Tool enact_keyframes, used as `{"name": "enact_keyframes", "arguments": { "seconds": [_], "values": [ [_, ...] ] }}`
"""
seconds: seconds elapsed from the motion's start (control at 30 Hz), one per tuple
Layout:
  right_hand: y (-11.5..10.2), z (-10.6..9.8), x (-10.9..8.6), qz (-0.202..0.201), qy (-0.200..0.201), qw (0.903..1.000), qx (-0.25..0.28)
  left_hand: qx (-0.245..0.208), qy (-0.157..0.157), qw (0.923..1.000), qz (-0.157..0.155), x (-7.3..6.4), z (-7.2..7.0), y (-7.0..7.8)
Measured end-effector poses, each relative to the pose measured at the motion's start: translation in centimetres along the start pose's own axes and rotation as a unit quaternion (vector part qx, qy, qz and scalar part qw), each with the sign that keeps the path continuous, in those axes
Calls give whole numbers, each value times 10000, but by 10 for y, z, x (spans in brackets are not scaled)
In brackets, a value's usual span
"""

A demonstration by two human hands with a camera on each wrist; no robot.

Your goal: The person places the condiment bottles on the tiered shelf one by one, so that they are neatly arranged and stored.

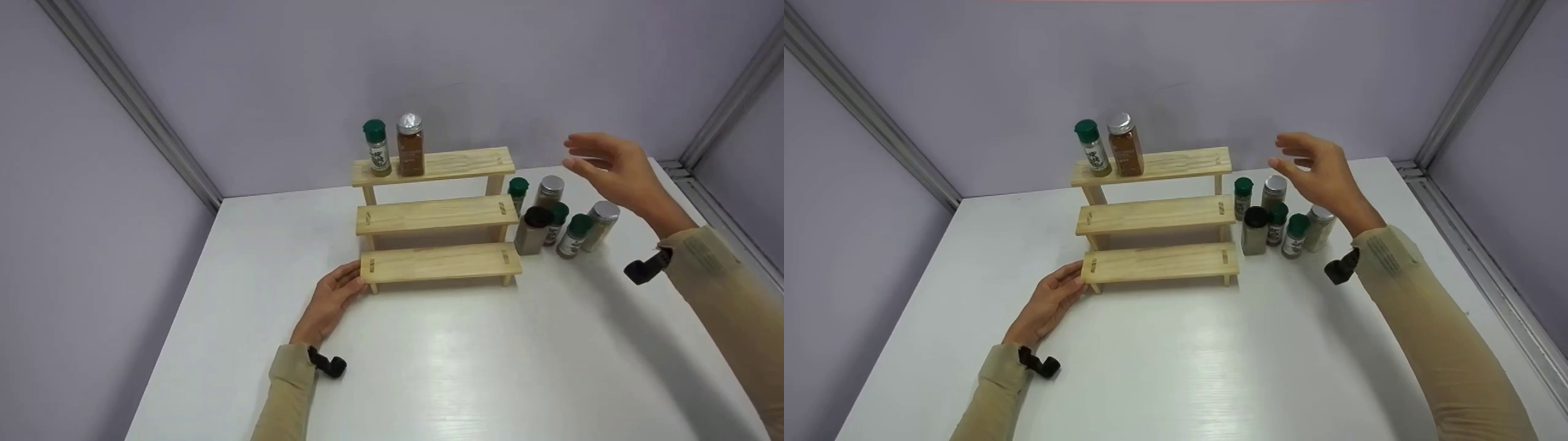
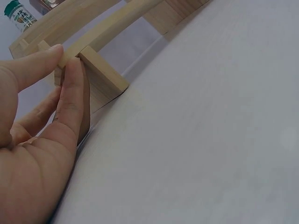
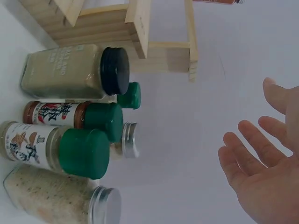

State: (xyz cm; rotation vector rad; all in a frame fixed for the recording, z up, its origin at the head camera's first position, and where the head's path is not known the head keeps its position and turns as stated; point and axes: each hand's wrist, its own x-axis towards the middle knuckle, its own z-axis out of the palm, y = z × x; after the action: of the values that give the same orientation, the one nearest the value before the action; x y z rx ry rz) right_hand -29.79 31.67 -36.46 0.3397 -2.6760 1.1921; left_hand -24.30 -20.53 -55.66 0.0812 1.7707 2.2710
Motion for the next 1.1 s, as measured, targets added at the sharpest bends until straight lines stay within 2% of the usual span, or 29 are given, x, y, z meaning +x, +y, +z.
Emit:
{"name": "enact_keyframes", "arguments": {
  "seconds": [0.3, 0.47, 0.57, 0.73, 0.93, 1.1],
  "values": [
    [42, -6, -20, 256, 22, 9996, -104, 22, -57, 10000, 20, 1, -1, -2],
    [71, -9, -32, 519, -125, 9985, -94, -11, -45, 10000, 13, 0, 0, -1],
    [85, -8, -39, 535, -209, 9983, -28, -66, -10, 10000, -15, 0, 1, 0],
    [102, -7, -50, 604, -441, 9972, 16, 7, -49, 10000, 12, 0, 1, 2],
    [117, -9, -54, 655, -705, 9952, 149, -8, -63, 9999, 83, 1, 1, 2],
    [128, -3, -59, 810, -813, 9918, 555, -28, -31, 10000, 28, -2, -1, 0]
  ]
}}
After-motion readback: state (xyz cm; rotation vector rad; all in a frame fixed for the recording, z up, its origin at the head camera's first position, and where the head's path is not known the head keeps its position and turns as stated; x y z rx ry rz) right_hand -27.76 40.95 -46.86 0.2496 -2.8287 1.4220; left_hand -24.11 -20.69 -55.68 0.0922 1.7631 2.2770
